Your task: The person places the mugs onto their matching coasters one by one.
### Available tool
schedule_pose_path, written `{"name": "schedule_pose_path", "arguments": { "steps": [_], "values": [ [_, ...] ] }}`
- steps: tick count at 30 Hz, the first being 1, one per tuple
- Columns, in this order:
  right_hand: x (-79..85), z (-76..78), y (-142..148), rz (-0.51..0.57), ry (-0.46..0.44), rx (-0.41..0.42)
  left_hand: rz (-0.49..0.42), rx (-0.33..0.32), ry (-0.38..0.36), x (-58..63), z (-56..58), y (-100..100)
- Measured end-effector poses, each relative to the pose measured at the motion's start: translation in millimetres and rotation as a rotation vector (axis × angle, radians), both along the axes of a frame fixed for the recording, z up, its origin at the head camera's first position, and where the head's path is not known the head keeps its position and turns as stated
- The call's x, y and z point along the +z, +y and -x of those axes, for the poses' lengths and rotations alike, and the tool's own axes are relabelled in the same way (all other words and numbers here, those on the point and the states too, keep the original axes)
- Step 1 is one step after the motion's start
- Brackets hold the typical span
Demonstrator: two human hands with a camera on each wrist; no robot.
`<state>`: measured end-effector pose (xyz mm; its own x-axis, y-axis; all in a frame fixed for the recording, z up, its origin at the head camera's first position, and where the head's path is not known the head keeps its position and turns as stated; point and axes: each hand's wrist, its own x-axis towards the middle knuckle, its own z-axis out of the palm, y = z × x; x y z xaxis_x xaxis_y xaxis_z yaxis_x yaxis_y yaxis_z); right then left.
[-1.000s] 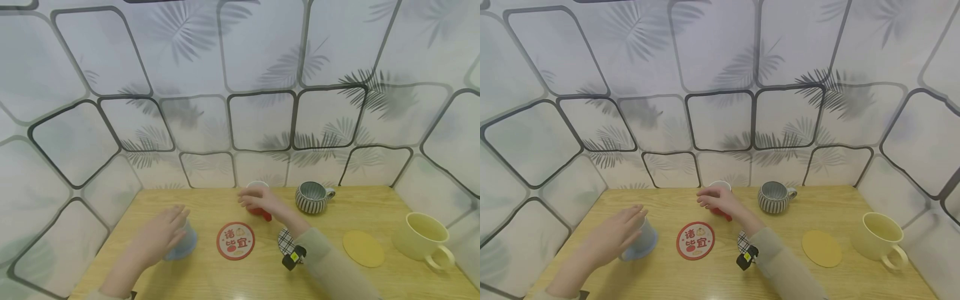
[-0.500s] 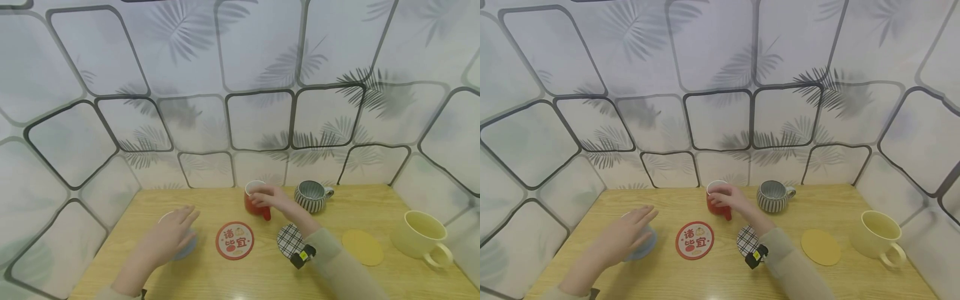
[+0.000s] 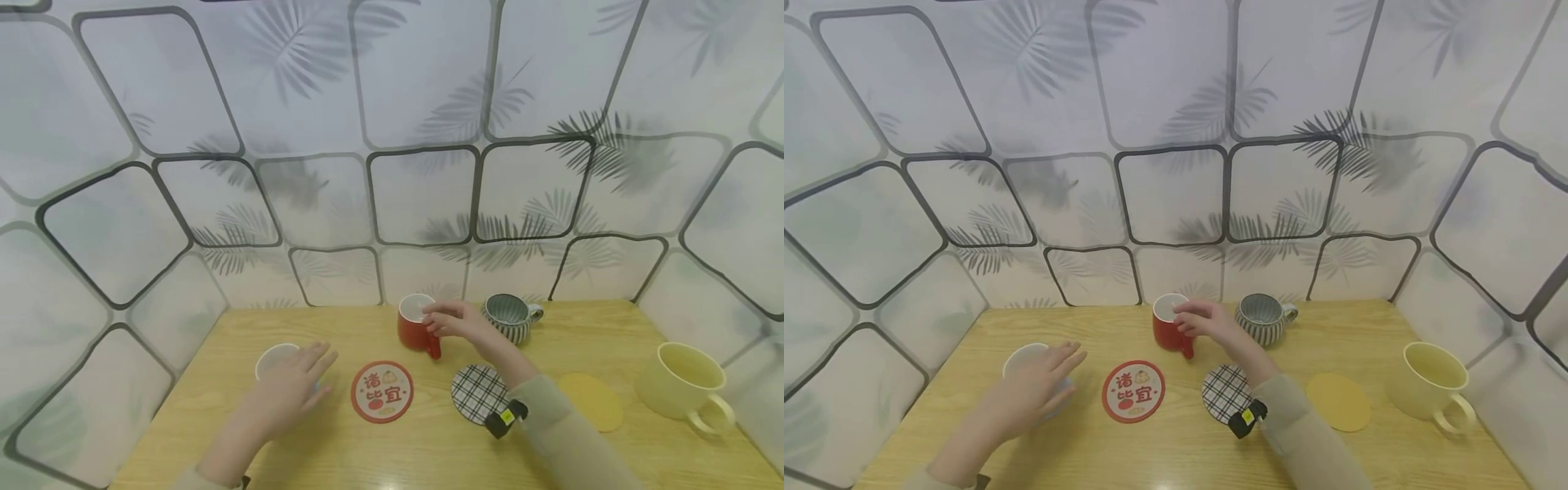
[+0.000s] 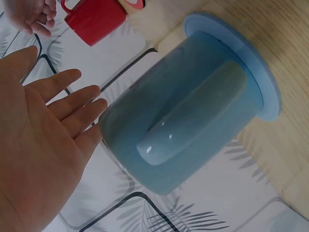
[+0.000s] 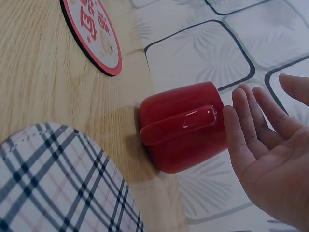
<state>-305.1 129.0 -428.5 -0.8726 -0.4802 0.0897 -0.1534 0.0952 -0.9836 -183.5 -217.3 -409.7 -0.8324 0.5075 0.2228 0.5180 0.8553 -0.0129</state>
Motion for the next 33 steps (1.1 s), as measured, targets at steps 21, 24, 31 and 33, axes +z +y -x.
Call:
{"name": "schedule_pose_path", "arguments": {
  "steps": [21, 24, 31, 33],
  "values": [
    [-25.3, 0.6, 17.4, 0.03, -0.066, -0.03, -0.025, -0.029, -0.064, -20.0, -4.4, 18.6],
    [-28.3, 0.4, 18.9, 0.031, -0.073, -0.041, -0.027, -0.023, -0.085, -21.6, -5.0, 20.8],
    [-37.1, -1.6, 22.6, 0.008, -0.133, -0.068, -0.04, -0.036, -0.089, -30.6, -4.4, 23.7],
    [-39.9, -2.4, 23.7, 0.003, -0.138, -0.069, -0.041, -0.041, -0.093, -34.2, -3.7, 24.1]
  ]
}}
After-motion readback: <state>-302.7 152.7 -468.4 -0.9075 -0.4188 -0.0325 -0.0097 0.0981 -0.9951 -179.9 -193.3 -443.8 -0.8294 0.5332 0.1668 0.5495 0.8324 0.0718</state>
